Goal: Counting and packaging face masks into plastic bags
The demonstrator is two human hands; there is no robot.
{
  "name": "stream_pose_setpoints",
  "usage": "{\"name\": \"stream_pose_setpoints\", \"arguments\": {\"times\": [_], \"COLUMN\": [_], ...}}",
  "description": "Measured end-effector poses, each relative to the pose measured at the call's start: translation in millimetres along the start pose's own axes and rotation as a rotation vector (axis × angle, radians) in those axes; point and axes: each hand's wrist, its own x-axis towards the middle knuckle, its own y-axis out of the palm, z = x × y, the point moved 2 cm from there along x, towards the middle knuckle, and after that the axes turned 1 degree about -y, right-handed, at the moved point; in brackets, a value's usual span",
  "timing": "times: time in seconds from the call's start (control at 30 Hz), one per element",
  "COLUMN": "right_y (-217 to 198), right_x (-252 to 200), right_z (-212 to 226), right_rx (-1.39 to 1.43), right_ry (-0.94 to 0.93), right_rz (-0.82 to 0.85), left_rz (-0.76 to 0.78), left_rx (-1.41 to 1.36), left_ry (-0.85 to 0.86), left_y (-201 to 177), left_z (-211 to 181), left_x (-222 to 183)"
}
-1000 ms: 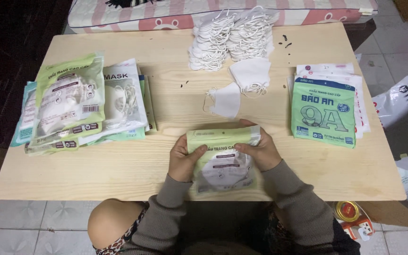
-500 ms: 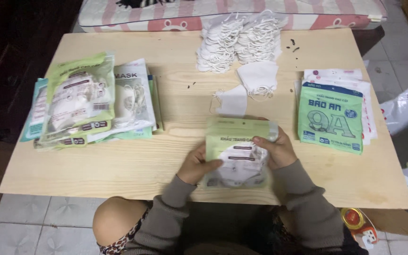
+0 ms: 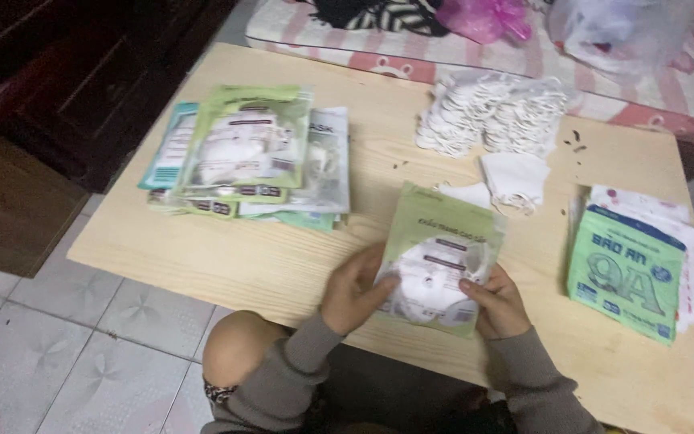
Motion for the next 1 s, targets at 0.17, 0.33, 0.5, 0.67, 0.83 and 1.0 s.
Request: {"name": "stream_pose_setpoints", "arguments": {"times": [0.17,0.33,0.5,0.67,0.83,1.0], "right_y": [25,72,90,111,120,128], "right_x": [8,8,17,24,37,39], "right_z": [15,42,48,58,59,60], "right_rx": [-0.008,0.017,-0.002,-0.019,-0.017,-0.008], "right_ry": [-0.069,-0.119,-0.108,-0.084,-0.093,-0.064], "right_rz": [-0.006,-0.002,-0.001,-0.036,-0.044,-0.077], "left_rz": [-0.373,-0.604,-0.259,0.075,0.127,0.009], "left_rx": [0.483,0.665,0.981,1.172,1.275,1.469], "left_ry": [0.259,0.406,0.341,0.041,-0.025,0.119], "left_y": [-117,-194,-220,-209,-203,-195], "left_z": [-19,-19,-29,-41,-16,-1], "left_x": [2,16,52,91,114,116]}}
